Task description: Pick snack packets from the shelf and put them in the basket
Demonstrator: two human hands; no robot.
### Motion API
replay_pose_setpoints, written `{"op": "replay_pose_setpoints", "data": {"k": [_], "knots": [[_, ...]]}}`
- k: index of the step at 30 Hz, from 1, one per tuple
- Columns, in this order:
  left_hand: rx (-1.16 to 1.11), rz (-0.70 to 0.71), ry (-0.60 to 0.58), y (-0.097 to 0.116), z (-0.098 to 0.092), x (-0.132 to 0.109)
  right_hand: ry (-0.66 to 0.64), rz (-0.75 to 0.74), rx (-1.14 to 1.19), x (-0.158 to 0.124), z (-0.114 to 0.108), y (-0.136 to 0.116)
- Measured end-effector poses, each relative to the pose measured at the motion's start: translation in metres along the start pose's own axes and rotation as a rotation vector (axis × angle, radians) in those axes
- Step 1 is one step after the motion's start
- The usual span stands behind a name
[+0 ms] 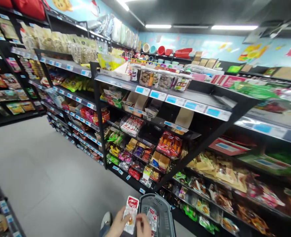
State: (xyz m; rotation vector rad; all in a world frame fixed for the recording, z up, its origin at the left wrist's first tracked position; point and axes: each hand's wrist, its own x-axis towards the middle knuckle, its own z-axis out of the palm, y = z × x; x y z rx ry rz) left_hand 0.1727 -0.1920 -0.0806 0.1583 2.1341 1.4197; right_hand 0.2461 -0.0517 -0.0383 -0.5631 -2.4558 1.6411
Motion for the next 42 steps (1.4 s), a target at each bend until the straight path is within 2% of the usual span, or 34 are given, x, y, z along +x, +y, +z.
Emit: {"op": "replay_pose_setpoints", "data": {"k": [3, 8, 10, 13, 16, 19, 22, 27, 33, 38, 42], "knots": [[-0.144, 0.1, -0.095, 0.015, -0.021, 0.008, 0.138, 0.151, 0.122, 0.029, 0.008, -0.005], [-0.417, 0.143, -0.214, 0.046, -0.053, 0.023, 0.093, 0.295, 0.377, 0.078, 0.03, -0.028], [-0.507, 0.147, -0.25, 0.058, -0.066, 0.028, 0.179, 0.359, 0.495, 0.092, 0.042, -0.049], [-0.51, 0.133, -0.225, 0.077, -0.088, 0.033, 0.316, 0.423, 0.72, 0.11, 0.057, -0.089], [-0.463, 0.068, -0.263, 0.092, -0.108, 0.035, 0.288, 0.475, 0.881, 0.123, 0.065, -0.124], [-0.473, 0.032, -0.274, 0.102, -0.122, 0.037, 0.347, 0.472, 0.901, 0.132, 0.068, -0.143], [-0.459, 0.016, -0.264, 0.107, -0.13, 0.041, 0.378, 0.45, 0.909, 0.138, 0.07, -0.15], [-0.427, -0.005, -0.26, 0.109, -0.137, 0.05, 0.351, 0.443, 0.944, 0.145, 0.072, -0.153], [-0.396, -0.019, -0.367, 0.106, -0.135, 0.051, 0.353, 0.408, 0.925, 0.142, 0.065, -0.149], [-0.385, -0.014, -0.398, 0.108, -0.132, 0.047, 0.395, 0.419, 0.917, 0.141, 0.062, -0.143], [-0.395, -0.006, -0.428, 0.106, -0.139, 0.042, 0.404, 0.422, 0.954, 0.143, 0.067, -0.145]]}}
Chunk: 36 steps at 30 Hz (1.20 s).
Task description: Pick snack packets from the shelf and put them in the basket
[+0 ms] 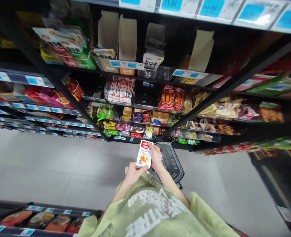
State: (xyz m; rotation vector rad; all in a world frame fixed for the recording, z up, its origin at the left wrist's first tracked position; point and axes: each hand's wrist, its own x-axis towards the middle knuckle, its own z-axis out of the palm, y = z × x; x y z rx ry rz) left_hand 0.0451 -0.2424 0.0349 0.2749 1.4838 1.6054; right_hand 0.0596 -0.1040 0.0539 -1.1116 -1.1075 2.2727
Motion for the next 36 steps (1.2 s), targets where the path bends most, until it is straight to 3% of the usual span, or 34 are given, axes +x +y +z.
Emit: {"op": "replay_pose_setpoints", "data": {"k": [7, 15, 24, 36], "knots": [[0.043, 0.001, 0.02, -0.006, -0.014, -0.009, -0.034, 0.024, -0.016, -0.005, 0.008, 0.01], [-0.061, -0.027, -0.025, -0.011, -0.016, -0.01, -0.008, -0.009, -0.048, -0.007, 0.001, 0.018], [0.022, -0.021, -0.02, -0.004, -0.021, -0.01, -0.024, 0.013, -0.037, -0.013, 0.009, 0.01], [0.046, -0.014, -0.037, -0.016, -0.025, -0.003, -0.019, 0.011, -0.005, -0.014, 0.009, 0.009]]}}
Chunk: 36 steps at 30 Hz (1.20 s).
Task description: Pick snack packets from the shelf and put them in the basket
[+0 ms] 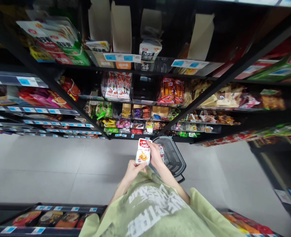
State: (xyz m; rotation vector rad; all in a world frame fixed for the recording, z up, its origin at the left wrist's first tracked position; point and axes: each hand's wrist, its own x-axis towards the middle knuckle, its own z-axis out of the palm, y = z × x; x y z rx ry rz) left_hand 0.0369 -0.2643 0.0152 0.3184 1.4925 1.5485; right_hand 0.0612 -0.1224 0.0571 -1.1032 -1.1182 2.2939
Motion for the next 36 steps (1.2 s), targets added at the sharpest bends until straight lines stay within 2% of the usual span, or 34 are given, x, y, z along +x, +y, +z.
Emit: {"op": "replay_pose_setpoints", "data": {"k": [10, 20, 33, 36], "knots": [[0.015, 0.006, 0.026, -0.001, 0.0, -0.004, 0.053, 0.058, -0.011, 0.007, -0.004, 0.014], [-0.018, 0.008, 0.022, 0.0, 0.001, -0.004, 0.046, 0.094, -0.027, 0.01, -0.011, 0.02], [-0.021, 0.004, 0.033, 0.001, 0.001, -0.004, 0.026, 0.073, -0.058, 0.01, -0.011, 0.022], [-0.027, -0.003, 0.028, 0.0, 0.001, -0.004, 0.056, 0.003, -0.085, 0.008, -0.01, 0.018]]}}
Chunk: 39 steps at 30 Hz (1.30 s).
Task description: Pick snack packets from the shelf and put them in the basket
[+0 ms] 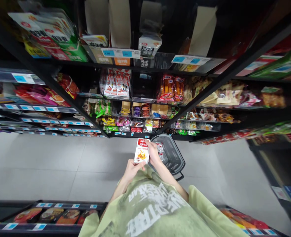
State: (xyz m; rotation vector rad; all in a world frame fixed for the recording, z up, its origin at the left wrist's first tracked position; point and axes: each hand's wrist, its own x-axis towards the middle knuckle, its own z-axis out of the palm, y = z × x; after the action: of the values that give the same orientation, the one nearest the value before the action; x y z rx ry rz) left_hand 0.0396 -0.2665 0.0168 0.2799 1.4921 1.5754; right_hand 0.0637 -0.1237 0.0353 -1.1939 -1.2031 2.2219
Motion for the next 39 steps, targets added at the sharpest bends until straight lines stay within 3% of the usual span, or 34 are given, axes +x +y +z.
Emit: {"op": "replay_pose_setpoints", "data": {"k": [4, 13, 39], "knots": [[-0.012, -0.007, -0.014, -0.001, -0.001, 0.001, -0.009, -0.157, -0.097, -0.001, -0.001, -0.004], [-0.05, -0.005, -0.051, 0.008, 0.0, 0.005, -0.05, -0.256, -0.199, 0.002, -0.003, -0.007], [-0.04, -0.038, -0.011, 0.005, 0.0, 0.003, -0.018, -0.199, -0.117, 0.006, -0.002, -0.003]]}}
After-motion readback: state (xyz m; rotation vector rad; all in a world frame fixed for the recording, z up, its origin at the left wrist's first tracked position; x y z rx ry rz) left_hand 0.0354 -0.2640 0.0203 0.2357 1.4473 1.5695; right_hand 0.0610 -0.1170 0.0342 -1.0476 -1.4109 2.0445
